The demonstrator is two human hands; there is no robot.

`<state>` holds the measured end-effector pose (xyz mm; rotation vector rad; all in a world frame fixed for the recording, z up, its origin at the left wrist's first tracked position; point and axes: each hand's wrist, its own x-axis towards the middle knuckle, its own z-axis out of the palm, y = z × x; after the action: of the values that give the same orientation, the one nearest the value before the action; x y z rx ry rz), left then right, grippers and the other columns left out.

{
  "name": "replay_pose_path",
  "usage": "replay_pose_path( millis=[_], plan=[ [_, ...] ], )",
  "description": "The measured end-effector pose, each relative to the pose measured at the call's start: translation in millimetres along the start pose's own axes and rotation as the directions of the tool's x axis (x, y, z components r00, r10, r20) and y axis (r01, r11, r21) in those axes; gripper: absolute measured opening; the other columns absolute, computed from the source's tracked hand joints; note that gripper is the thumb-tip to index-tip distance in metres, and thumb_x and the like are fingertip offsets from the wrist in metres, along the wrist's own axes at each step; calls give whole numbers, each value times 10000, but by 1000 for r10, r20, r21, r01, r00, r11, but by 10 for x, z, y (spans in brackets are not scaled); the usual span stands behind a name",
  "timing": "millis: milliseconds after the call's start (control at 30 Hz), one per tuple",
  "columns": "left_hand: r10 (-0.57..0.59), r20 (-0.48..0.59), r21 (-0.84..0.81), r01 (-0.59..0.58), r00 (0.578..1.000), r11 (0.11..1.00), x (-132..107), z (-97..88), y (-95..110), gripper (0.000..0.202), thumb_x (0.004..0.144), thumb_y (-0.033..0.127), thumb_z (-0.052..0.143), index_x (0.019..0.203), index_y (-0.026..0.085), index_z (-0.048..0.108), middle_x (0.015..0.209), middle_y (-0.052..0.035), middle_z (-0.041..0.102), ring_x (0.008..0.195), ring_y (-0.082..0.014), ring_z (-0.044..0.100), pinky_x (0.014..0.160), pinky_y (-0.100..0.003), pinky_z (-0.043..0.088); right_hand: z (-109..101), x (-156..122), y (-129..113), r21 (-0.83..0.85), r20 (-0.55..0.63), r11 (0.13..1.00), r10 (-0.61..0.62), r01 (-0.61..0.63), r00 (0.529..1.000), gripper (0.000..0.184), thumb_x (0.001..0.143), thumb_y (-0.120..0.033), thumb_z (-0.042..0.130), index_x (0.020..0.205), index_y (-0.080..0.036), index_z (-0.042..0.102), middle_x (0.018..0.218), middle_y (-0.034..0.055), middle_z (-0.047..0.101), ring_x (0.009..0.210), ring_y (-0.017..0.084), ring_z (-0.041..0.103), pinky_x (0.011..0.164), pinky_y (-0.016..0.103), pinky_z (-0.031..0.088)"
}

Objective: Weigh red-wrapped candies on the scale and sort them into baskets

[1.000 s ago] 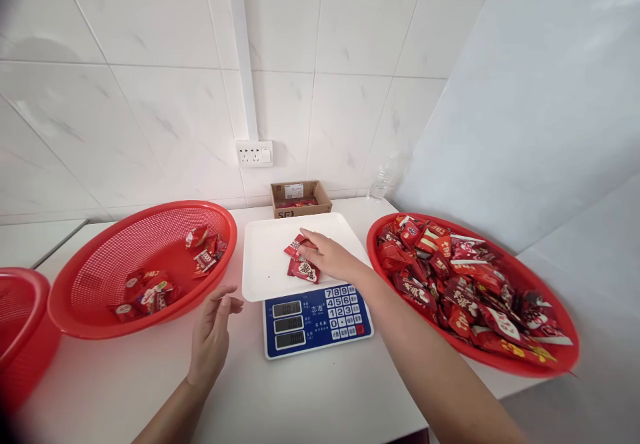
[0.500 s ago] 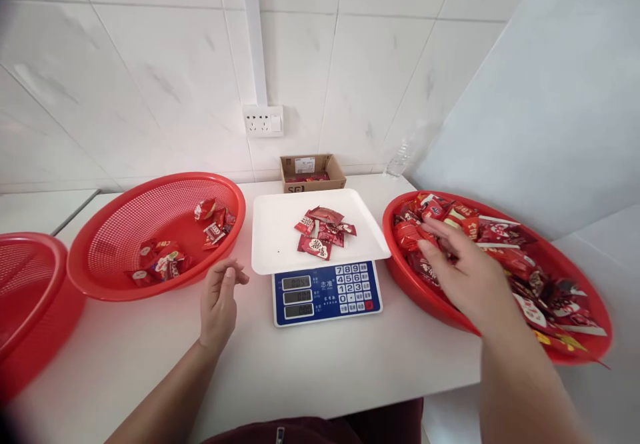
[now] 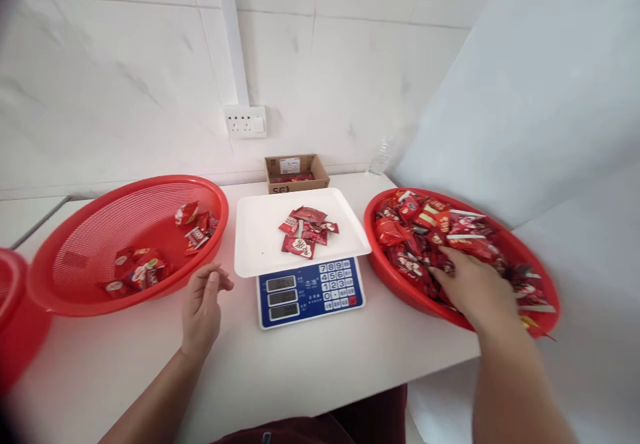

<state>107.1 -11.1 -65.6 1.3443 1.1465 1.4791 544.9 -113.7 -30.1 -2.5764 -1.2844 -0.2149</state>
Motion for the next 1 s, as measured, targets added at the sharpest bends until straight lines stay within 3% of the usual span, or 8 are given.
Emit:
replay_pose_path(
  millis=[67, 133, 267, 467, 633, 733, 833, 1000],
  plan=[
    [-1, -6, 22, 1, 1000, 1000, 11, -3, 7, 271, 892, 441, 487, 993, 201, 560, 843, -10, 573, 686, -119, 570, 671, -271, 494, -105, -3, -136, -64, 98, 998, 14, -7, 995, 496, 784, -359, 560, 1250, -189, 579, 1066, 157, 658, 892, 321, 626, 728, 410, 457],
    [-6, -8, 43, 7, 1000, 999, 23, -9, 10, 276, 885, 448, 491, 992, 204, 563, 847, -10, 580, 688, -122, 573, 677, -277, 500, -207, -18, -235, -71, 132, 995, 85, -77, 988, 422, 817, -318, 496, 1209, -203, 606, 1060, 131, 667, 882, 305, 630, 705, 392, 458],
    [-18, 2, 81, 17, 1000, 997, 30, -20, 12, 287, 873, 464, 491, 984, 209, 566, 846, -10, 586, 687, -134, 578, 682, -295, 509, -340, -54, -268, 89, 17, 976, 200, -200, 980, 314, 800, -302, 463, 1022, -237, 674, 938, 66, 700, 840, 270, 632, 680, 368, 456],
    [-29, 10, 133, 27, 1000, 991, 29, -19, 18, 301, 868, 481, 480, 981, 214, 564, 856, -15, 592, 684, -143, 585, 680, -308, 515, -486, -66, -289, 409, -210, 894, 287, -182, 935, 278, 764, -328, 481, 956, -235, 658, 930, 48, 696, 874, 237, 624, 808, 391, 456],
    [-38, 8, 131, 37, 999, 991, 27, -19, 14, 320, 863, 494, 481, 987, 210, 563, 853, -16, 593, 687, -146, 588, 677, -310, 515, -567, -46, -564, 693, -241, 709, 400, -132, 884, 249, 745, -349, 533, 937, -226, 634, 947, 54, 683, 688, 190, 639, 739, 371, 515],
    [-26, 9, 115, 25, 1000, 993, 12, -13, 8, 326, 866, 490, 482, 993, 201, 565, 849, -24, 592, 685, -150, 585, 665, -309, 511, -506, -34, -844, 812, -205, 584, 298, -9, 932, 257, 715, -382, 584, 904, -213, 624, 911, 52, 677, 648, 178, 631, 678, 350, 541],
    [-14, 7, 84, 14, 1000, 996, 3, -4, 3, 313, 874, 477, 483, 995, 201, 565, 834, -23, 589, 680, -145, 580, 656, -296, 509, -359, -36, -1220, 845, -108, 534, 100, 39, 989, 281, 715, -408, 600, 906, -202, 619, 869, 49, 674, 619, 171, 628, 645, 341, 550],
    [10, -1, 58, -10, 1000, 998, 19, -9, 5, 304, 875, 470, 491, 979, 196, 571, 825, -24, 589, 669, -138, 578, 644, -287, 509, -79, -63, -1859, 827, -50, 539, -209, 158, 977, 242, 773, -387, 522, 894, -202, 621, 888, 62, 681, 702, 193, 651, 676, 356, 559]
  ],
)
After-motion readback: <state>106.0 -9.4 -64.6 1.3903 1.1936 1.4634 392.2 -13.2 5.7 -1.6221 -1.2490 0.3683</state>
